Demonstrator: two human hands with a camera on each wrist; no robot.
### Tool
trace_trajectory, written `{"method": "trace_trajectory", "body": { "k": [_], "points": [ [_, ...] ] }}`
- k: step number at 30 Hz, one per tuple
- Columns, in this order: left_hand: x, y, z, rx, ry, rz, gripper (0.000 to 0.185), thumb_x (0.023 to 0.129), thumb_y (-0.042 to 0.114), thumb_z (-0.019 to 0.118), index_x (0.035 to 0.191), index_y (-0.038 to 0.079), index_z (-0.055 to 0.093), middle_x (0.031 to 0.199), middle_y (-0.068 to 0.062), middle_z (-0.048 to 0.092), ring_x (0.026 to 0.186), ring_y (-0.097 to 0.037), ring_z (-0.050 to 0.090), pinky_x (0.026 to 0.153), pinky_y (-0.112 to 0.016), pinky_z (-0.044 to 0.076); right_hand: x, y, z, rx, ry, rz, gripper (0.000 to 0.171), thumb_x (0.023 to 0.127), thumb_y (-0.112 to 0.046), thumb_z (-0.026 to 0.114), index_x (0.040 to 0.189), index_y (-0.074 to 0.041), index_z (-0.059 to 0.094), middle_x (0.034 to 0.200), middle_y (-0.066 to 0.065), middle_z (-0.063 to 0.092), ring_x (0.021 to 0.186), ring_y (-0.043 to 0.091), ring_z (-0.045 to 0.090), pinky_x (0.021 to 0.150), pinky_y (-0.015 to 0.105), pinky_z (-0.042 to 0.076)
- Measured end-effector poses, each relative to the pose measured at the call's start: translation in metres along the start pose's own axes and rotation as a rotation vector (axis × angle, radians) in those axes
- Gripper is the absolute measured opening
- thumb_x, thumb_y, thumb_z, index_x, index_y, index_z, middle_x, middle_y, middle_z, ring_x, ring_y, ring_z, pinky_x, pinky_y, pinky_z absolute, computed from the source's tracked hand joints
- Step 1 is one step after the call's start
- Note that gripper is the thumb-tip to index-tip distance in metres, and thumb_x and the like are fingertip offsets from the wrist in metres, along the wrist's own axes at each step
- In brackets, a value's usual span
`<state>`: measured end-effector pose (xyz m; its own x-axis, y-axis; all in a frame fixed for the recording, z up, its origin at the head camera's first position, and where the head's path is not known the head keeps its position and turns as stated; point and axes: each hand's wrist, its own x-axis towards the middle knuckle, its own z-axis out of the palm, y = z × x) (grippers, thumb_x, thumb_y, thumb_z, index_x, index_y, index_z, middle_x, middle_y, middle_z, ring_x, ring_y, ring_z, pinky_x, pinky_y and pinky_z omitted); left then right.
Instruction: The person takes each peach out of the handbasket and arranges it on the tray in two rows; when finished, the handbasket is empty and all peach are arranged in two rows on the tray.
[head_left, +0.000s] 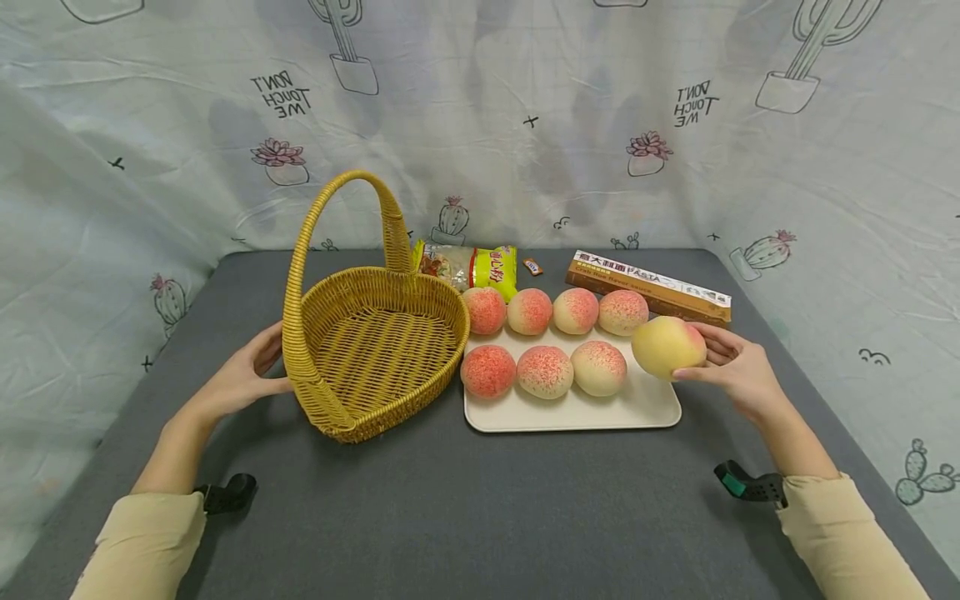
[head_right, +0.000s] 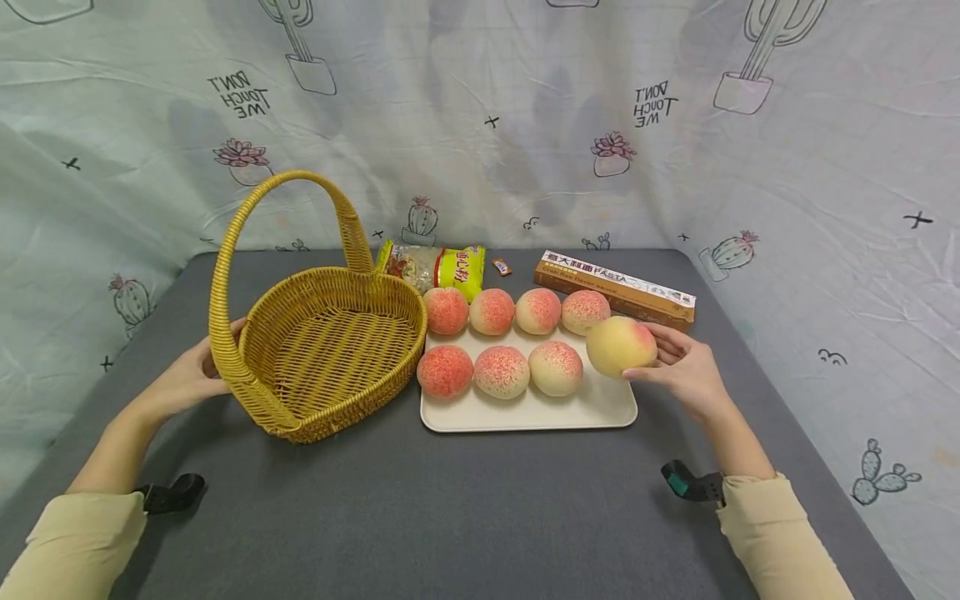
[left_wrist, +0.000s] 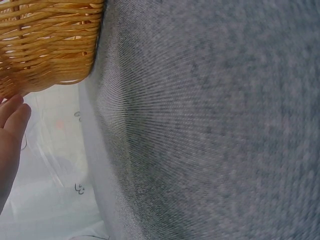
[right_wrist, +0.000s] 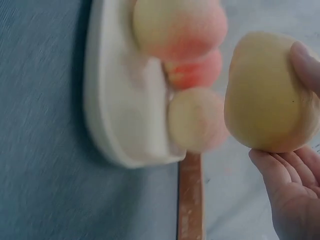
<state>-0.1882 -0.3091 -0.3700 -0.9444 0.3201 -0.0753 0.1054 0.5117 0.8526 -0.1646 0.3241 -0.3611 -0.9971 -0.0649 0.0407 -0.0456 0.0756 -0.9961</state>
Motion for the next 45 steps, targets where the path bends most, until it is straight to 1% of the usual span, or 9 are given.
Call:
{"method": "trace_trajectory", "body": {
  "k": [3,7,12,15,23,33,36,42,45],
  "points": [
    [0.001,0.000,0.000,0.003,-0.001,-0.002,0.099,0.088,0.009,0.072,0.156,0.003,-0.001,0.158,-0.028,0.007,0.142,-0.050,0.007,0.112,-0.068,0.013,0.001,0.007,-0.006,-0.134,0.013,0.027,0.058,0.075,0.010,0.078,0.124,-0.013,0.058,0.107,-0.023,0.063,0.097,-0.008,0.061,0.079,0.011,0.054],
    [0.001,0.001,0.000,0.005,-0.002,-0.003,0.099,0.088,0.009,0.072,0.156,0.003,-0.001,0.158,-0.028,0.007,0.142,-0.050,0.008,0.112,-0.068,0.013,0.003,0.016,-0.011,-0.323,0.003,0.061,0.071,0.075,-0.002,0.083,0.136,0.005,0.047,0.107,-0.027,0.057,0.098,-0.014,0.056,0.081,0.008,0.051],
    [0.000,0.000,-0.001,0.006,-0.005,0.002,0.099,0.089,0.009,0.071,0.156,0.002,-0.001,0.157,-0.029,0.007,0.141,-0.050,0.007,0.112,-0.068,0.013,0.005,0.023,-0.010,-0.383,-0.023,0.082,0.081,0.074,-0.005,0.084,0.139,0.013,0.039,0.108,-0.027,0.055,0.099,-0.016,0.053,0.082,0.007,0.050],
    [0.000,0.000,-0.001,0.008,-0.006,0.006,0.098,0.089,0.008,0.071,0.155,0.001,-0.001,0.157,-0.030,0.007,0.141,-0.051,0.008,0.111,-0.068,0.014,0.006,0.025,-0.008,-0.392,-0.043,0.085,0.082,0.074,-0.006,0.085,0.140,0.013,0.039,0.113,-0.020,0.056,0.100,-0.016,0.052,0.084,0.007,0.049],
    [-0.001,-0.001,-0.001,0.008,-0.004,0.002,0.098,0.089,0.008,0.071,0.156,0.002,0.000,0.157,-0.030,0.008,0.141,-0.051,0.008,0.111,-0.069,0.014,0.012,0.029,-0.001,-0.456,-0.097,0.080,0.082,0.074,-0.005,0.085,0.140,0.012,0.040,0.137,0.026,0.048,0.105,-0.015,0.048,0.087,0.006,0.046],
    [0.000,-0.002,-0.003,0.007,-0.009,-0.003,0.098,0.088,0.008,0.071,0.156,0.003,0.000,0.158,-0.029,0.009,0.141,-0.050,0.009,0.111,-0.068,0.014,0.014,0.028,0.000,-0.491,-0.138,0.064,0.084,0.072,-0.006,0.086,0.140,0.013,0.040,0.139,0.032,0.044,0.109,-0.010,0.048,0.088,0.006,0.045],
    [0.000,-0.002,-0.003,0.008,-0.008,-0.004,0.098,0.088,0.008,0.072,0.156,0.004,0.001,0.158,-0.028,0.009,0.142,-0.050,0.009,0.111,-0.068,0.014,0.014,0.026,-0.001,-0.513,-0.162,0.059,0.084,0.074,-0.007,0.085,0.141,0.013,0.038,0.140,0.032,0.044,0.116,0.000,0.050,0.088,0.005,0.045],
    [0.000,-0.001,-0.003,0.012,-0.008,-0.002,0.098,0.088,0.008,0.072,0.156,0.003,0.001,0.158,-0.028,0.009,0.142,-0.050,0.010,0.111,-0.068,0.015,0.015,0.024,-0.001,-0.526,-0.202,0.063,0.084,0.078,-0.007,0.082,0.144,0.011,0.034,0.143,0.032,0.040,0.130,0.042,0.042,0.088,0.004,0.043],
    [0.000,-0.001,-0.003,0.018,-0.009,0.002,0.097,0.088,0.009,0.071,0.156,0.003,0.002,0.158,-0.028,0.009,0.141,-0.050,0.010,0.111,-0.068,0.015,0.015,0.023,-0.002,-0.532,-0.213,0.075,0.080,0.083,-0.010,0.078,0.146,0.009,0.032,0.145,0.031,0.038,0.132,0.048,0.037,0.087,0.003,0.041]
  ]
}}
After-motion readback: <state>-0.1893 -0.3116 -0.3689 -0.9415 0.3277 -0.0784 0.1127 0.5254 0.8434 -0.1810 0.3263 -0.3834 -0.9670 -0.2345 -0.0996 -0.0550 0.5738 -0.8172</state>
